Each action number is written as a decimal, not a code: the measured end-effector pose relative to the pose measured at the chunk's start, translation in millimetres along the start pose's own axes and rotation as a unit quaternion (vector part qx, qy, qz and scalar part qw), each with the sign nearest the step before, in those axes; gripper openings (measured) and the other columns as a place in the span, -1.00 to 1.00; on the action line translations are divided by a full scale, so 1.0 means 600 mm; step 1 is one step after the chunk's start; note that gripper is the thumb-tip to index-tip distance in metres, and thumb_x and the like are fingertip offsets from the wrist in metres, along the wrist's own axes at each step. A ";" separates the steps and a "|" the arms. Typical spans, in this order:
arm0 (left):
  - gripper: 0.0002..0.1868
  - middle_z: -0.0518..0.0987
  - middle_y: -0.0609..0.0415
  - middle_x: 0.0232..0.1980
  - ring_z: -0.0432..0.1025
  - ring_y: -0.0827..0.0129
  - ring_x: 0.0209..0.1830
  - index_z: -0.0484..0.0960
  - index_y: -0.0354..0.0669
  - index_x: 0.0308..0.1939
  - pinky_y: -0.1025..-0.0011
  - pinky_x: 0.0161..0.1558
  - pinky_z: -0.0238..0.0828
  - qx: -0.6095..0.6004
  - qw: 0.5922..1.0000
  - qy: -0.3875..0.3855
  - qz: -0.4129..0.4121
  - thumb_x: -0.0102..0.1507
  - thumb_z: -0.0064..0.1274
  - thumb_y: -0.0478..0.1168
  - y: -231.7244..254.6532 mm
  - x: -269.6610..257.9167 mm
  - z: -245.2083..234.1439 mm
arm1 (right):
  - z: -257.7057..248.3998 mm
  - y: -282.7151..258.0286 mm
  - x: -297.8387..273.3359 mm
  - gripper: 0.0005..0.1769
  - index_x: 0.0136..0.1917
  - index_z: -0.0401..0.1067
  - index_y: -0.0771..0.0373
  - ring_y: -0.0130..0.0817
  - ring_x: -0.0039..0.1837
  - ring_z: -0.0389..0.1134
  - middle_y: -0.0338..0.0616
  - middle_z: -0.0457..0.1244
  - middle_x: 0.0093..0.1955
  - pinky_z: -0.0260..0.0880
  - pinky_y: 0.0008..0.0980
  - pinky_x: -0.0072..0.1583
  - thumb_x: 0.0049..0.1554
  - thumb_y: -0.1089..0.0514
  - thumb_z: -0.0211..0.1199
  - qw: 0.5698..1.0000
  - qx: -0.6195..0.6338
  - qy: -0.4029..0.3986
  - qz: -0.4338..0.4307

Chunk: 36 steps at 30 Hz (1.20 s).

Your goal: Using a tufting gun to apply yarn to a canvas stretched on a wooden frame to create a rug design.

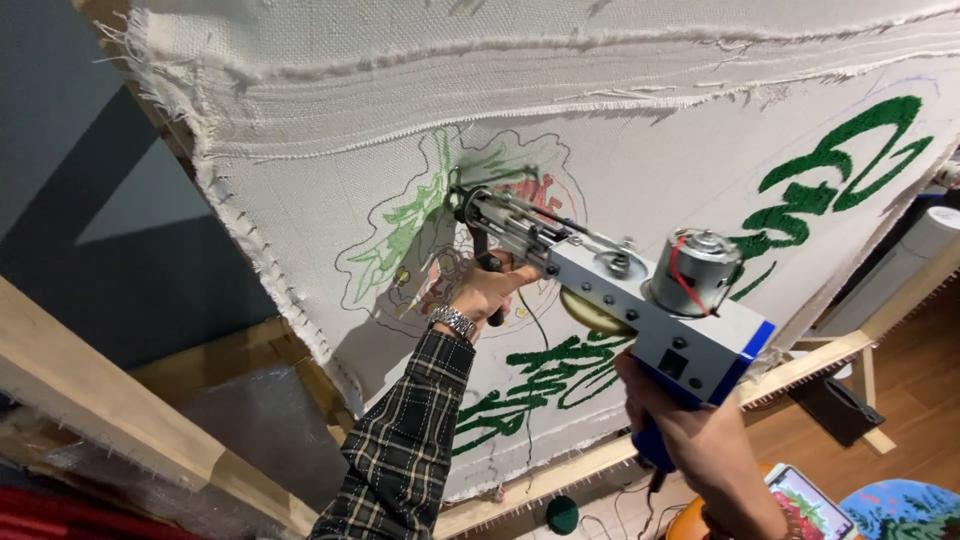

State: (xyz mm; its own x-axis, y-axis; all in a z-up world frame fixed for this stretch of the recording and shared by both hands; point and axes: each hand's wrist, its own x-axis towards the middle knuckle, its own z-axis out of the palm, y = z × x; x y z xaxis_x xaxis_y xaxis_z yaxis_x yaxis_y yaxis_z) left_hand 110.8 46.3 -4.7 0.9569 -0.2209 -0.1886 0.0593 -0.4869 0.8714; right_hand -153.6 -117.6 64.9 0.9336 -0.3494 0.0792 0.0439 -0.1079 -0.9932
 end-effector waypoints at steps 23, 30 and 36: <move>-0.70 0.77 0.14 -0.04 0.36 0.56 -0.69 0.73 -0.10 -0.28 0.62 -0.64 0.32 -0.190 0.965 -0.071 0.164 0.10 0.34 0.02 0.035 -0.074 0.002 | -0.052 0.043 0.020 -0.67 0.15 0.56 0.47 -0.17 -0.43 0.16 0.06 0.14 -0.51 0.27 -0.18 -0.24 0.16 0.24 0.28 0.996 0.079 -0.033 -0.038; -0.62 0.70 -0.13 0.18 0.54 0.46 -0.46 0.48 -0.17 0.03 0.69 -0.62 0.13 -0.266 0.942 -0.155 0.129 0.26 0.16 -0.05 0.041 -0.128 0.032 | -0.114 0.062 0.007 -0.54 0.22 0.55 0.57 -0.19 -0.36 0.11 0.01 0.16 -0.37 0.10 -0.26 -0.26 0.09 0.27 0.31 0.988 0.152 -0.022 -0.009; -0.57 0.74 -0.06 0.04 0.52 0.48 -0.52 0.53 -0.21 0.14 0.70 -0.66 0.03 -0.264 0.946 -0.144 0.118 0.27 0.14 -0.06 0.058 -0.168 0.055 | -0.150 0.099 -0.002 -0.58 0.20 0.51 0.66 -0.19 -0.36 0.07 -0.02 0.08 -0.40 0.03 -0.24 -0.27 0.12 0.33 0.25 0.978 0.209 -0.024 0.003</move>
State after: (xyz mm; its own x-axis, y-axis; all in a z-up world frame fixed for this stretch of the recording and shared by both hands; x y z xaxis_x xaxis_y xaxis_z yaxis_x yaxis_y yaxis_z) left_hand 7.2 23.9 29.7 0.8483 -0.5294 -0.0099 0.0603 0.0780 0.9951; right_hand -184.3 -207.5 13.8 0.9492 -0.3043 0.0798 0.1711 0.2865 -0.9427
